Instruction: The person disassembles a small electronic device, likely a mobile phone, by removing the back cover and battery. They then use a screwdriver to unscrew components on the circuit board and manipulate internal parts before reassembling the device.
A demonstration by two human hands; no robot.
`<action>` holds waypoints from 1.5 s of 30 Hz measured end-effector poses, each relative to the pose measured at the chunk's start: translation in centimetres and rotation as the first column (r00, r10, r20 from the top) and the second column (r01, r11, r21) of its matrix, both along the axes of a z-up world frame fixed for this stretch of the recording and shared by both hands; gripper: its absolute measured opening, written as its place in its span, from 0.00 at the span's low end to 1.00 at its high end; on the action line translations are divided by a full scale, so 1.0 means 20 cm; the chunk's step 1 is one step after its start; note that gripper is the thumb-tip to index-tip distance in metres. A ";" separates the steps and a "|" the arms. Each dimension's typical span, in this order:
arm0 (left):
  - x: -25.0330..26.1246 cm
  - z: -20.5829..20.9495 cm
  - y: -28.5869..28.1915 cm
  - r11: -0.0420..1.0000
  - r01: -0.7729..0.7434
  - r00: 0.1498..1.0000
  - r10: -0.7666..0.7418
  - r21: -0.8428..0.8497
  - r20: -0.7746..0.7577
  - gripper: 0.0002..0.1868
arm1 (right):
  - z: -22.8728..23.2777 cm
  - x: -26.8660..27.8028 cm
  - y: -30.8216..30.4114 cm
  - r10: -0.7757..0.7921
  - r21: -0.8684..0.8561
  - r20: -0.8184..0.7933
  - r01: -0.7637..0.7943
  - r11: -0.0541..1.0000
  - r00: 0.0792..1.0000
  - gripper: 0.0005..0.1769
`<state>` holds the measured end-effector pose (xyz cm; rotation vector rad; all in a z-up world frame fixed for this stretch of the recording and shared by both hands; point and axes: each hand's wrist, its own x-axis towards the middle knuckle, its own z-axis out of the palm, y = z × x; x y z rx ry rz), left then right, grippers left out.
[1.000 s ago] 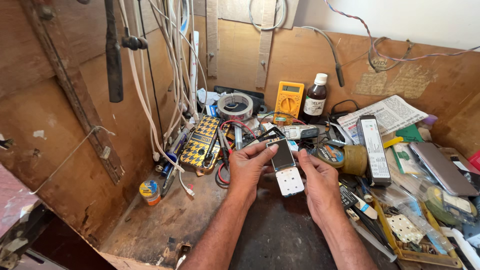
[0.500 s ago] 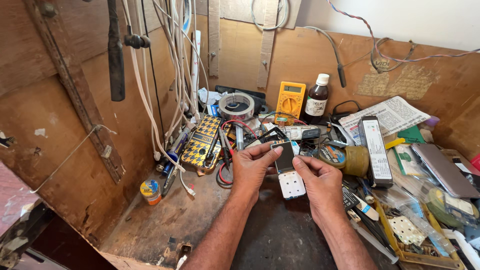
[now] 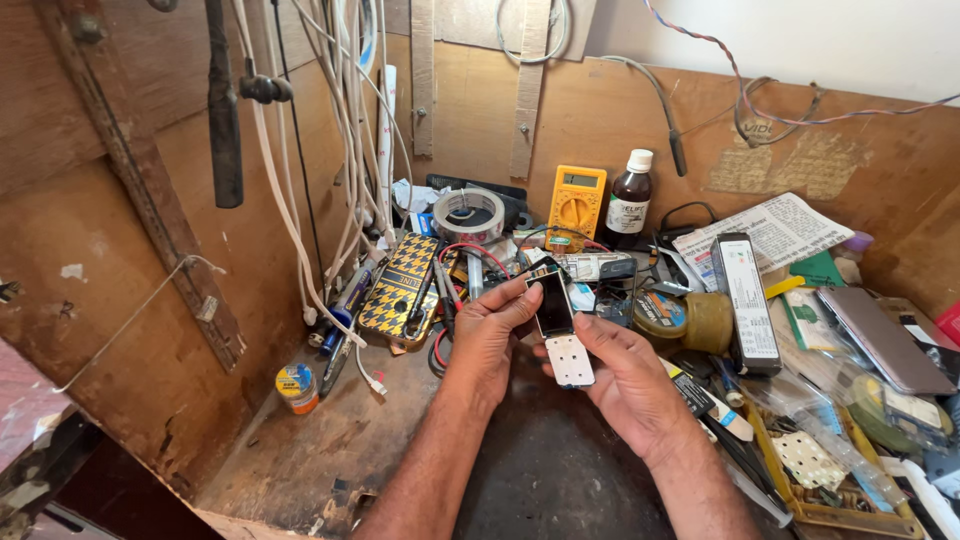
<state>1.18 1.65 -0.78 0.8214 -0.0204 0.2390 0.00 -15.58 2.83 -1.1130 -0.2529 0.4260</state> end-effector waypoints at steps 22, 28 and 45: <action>-0.04 0.07 -0.03 0.999 -0.037 0.998 0.037 0.002 -0.041 0.18 | -0.04 0.07 -0.06 -0.032 0.227 -0.154 0.067 0.972 0.988 0.22; -0.04 0.04 -0.06 0.999 -0.013 0.999 0.012 0.044 0.036 0.14 | -0.05 0.07 -0.06 0.022 0.252 -0.168 0.022 0.967 0.986 0.24; -0.02 0.06 -0.02 0.990 0.063 0.998 -0.064 -0.128 0.001 0.17 | -0.06 0.08 -0.05 0.068 0.244 -0.209 -0.015 0.970 0.976 0.27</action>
